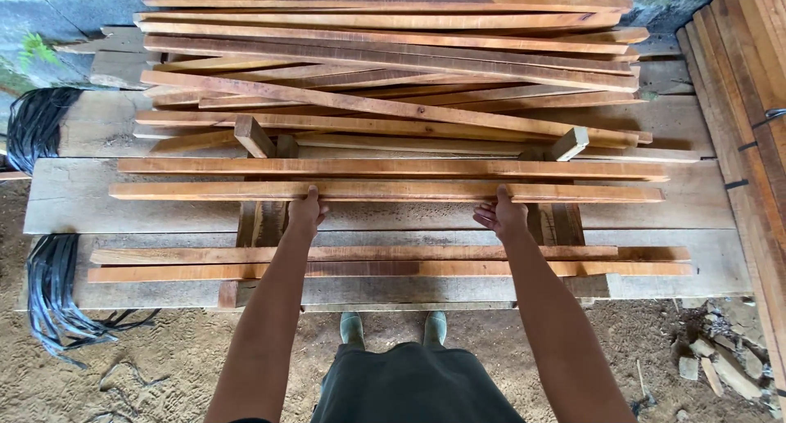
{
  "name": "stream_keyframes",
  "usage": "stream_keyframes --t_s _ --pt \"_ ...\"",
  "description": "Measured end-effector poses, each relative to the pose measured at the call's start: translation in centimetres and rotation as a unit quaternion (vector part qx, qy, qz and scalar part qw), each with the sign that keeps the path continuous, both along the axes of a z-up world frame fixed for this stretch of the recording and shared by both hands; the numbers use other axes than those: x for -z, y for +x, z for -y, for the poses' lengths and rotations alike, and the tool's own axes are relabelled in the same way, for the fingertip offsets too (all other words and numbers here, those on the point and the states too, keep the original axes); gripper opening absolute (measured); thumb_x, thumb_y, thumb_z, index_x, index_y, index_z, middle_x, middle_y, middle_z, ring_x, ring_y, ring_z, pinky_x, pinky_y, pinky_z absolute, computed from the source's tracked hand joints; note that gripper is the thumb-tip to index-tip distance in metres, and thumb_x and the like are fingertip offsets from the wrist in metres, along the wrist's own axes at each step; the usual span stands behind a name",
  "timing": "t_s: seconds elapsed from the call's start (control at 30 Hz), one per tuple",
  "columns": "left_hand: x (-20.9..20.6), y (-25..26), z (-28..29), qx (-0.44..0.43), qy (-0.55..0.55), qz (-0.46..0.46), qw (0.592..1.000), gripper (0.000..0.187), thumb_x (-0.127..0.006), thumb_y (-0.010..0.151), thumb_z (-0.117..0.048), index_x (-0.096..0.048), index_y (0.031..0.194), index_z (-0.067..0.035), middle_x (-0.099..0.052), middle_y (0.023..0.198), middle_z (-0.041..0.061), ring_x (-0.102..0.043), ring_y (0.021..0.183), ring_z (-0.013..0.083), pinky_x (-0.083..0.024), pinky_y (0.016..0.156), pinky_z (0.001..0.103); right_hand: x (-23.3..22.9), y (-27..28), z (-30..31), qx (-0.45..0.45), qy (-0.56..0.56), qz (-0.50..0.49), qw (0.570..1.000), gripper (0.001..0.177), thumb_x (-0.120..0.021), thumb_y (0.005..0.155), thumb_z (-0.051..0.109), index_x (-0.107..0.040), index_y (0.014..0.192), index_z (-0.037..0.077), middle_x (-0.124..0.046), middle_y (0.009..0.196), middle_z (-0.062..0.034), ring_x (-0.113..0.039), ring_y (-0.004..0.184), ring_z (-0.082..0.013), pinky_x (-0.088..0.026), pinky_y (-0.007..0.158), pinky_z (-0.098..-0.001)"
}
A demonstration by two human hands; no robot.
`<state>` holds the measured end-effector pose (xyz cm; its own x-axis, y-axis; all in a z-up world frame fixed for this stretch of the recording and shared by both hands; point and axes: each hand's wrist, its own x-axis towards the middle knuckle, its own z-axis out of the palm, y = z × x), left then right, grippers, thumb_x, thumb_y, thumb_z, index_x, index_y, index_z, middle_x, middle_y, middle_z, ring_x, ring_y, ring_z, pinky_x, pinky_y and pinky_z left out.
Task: Organizing thin wooden slats and securing them into a bundle using a plastic tie.
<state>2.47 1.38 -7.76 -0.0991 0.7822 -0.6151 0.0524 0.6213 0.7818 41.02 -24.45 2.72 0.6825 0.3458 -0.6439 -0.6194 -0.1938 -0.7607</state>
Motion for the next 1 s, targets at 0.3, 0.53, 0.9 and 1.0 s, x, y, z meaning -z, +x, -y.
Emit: stream_keyframes --t_s 0.3,0.53,0.9,1.0 --pt "-9.6 -2.0 0.7 0.197 0.488 -0.356 0.772 0.013 -0.066 0.095 -0.028 -0.061 0.095 -0.017 -0.058 0.103 0.007 -0.063 0.096 0.0336 -0.052 0.083 0.046 -0.8 1.5 0.7 -0.167 -0.159 0.613 0.756 0.017 -0.076 0.094 0.037 -0.075 0.094 0.021 -0.073 0.095 -0.0034 -0.071 0.098 -0.0271 -0.055 0.089 -0.0448" --pt "-14.3 -3.6 -0.3 0.504 0.372 -0.407 0.665 0.032 -0.056 0.102 -0.042 -0.07 0.124 -0.023 -0.076 0.115 0.003 -0.07 0.114 0.0254 -0.048 0.107 0.042 -3.3 3.2 -0.6 -0.469 -0.22 0.541 0.663 0.041 -0.059 0.1 0.044 -0.069 0.131 0.019 -0.072 0.129 -0.0065 -0.063 0.128 -0.0291 -0.048 0.11 -0.0482" --pt "-10.6 -3.2 -2.7 0.579 0.226 -0.447 0.644 0.055 -0.048 0.102 -0.059 -0.058 0.146 -0.027 -0.064 0.146 0.007 -0.054 0.14 0.0273 -0.04 0.118 0.043 -4.5 3.8 -1.0 -0.577 -0.29 0.467 0.605 0.057 -0.046 0.103 0.054 -0.063 0.143 0.015 -0.063 0.146 -0.0158 -0.055 0.139 -0.036 -0.041 0.117 -0.0498" --pt "-10.4 -4.2 -1.3 0.57 0.2 -0.431 0.67 0.061 -0.047 0.102 -0.064 -0.059 0.146 -0.024 -0.06 0.151 0.003 -0.05 0.144 0.0246 -0.039 0.119 0.043 -5.6 2.8 0.1 -0.577 -0.271 0.462 0.616 0.06 -0.049 0.103 0.052 -0.062 0.144 0.01 -0.062 0.147 -0.0161 -0.053 0.141 -0.0359 -0.039 0.119 -0.0498"
